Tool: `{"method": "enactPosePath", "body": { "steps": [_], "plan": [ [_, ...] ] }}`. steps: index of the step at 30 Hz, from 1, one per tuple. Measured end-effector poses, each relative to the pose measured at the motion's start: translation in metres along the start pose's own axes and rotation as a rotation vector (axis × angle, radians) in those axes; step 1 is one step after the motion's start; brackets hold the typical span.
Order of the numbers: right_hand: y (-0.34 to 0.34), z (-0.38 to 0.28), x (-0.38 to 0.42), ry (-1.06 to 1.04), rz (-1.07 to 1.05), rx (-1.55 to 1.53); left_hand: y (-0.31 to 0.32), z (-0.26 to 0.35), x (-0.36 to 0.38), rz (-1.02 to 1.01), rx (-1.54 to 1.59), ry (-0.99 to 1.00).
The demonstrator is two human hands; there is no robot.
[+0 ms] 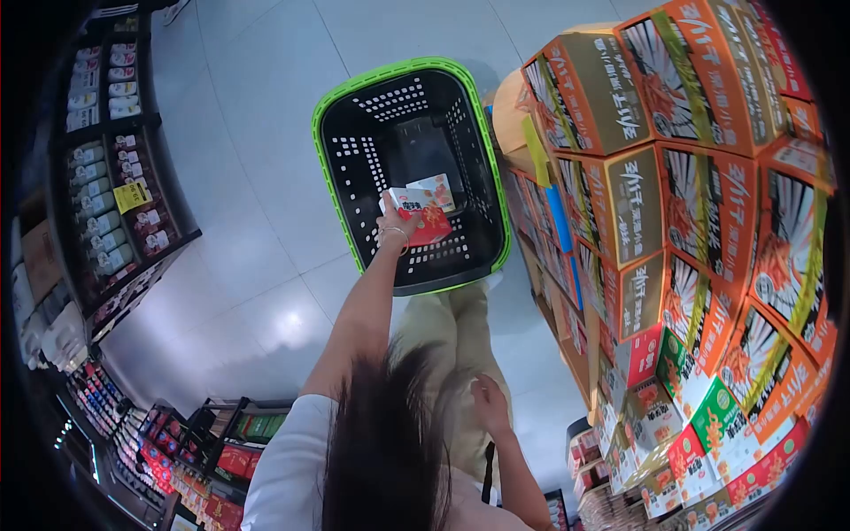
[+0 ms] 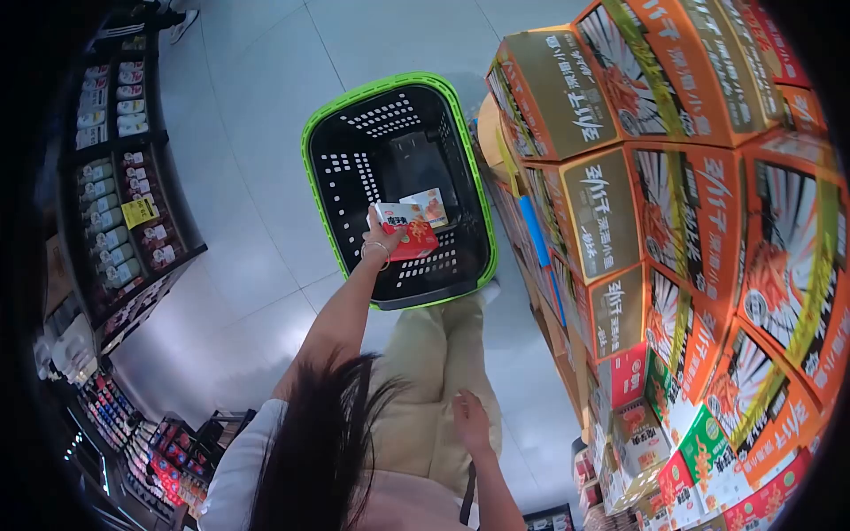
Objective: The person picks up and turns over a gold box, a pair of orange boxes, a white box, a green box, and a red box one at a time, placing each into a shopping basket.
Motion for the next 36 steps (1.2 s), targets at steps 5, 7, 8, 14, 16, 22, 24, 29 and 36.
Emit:
{"method": "enactPosePath", "body": {
  "steps": [5,7,8,14,16,22,24,29,36],
  "plan": [
    [0.013,0.044,-0.031,0.114,-0.110,-0.246,0.083,-0.031,-0.104,-0.066,0.514,0.241],
    [0.010,0.044,-0.046,0.149,-0.123,-0.376,0.111,-0.042,-0.143,-0.166,0.728,0.185],
    [0.009,0.044,-0.052,0.177,-0.130,-0.519,0.106,-0.035,-0.141,-0.167,0.758,0.166],
    [-0.009,0.067,-0.085,0.184,-0.069,-0.530,0.089,0.005,-0.149,-0.159,0.819,-0.044],
    [-0.011,0.070,-0.092,0.196,-0.061,-0.521,0.106,0.005,-0.173,-0.149,0.897,-0.080],
    [-0.022,0.057,-0.121,0.132,0.024,-0.506,0.153,0.012,-0.228,-0.073,1.169,-0.240],
    [-0.025,0.063,-0.131,0.120,0.054,-0.513,0.193,0.007,-0.269,-0.244,1.305,-0.289],
    [-0.030,0.075,-0.149,0.097,0.110,-0.494,0.152,0.046,-0.198,-0.157,1.443,-0.350],
    [-0.037,0.069,-0.134,0.107,0.065,-0.440,0.160,0.008,-0.191,-0.028,1.032,-0.451]
  ]
}}
Point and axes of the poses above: each hand's wrist, its own x-axis away from the middle knuckle, its own y-axis out of the palm, z = x × y, the point moved 7 cm from there along -x, towards the middle knuckle, and after that the axes turned 2 degrees about -y, right-handed, at the moved point
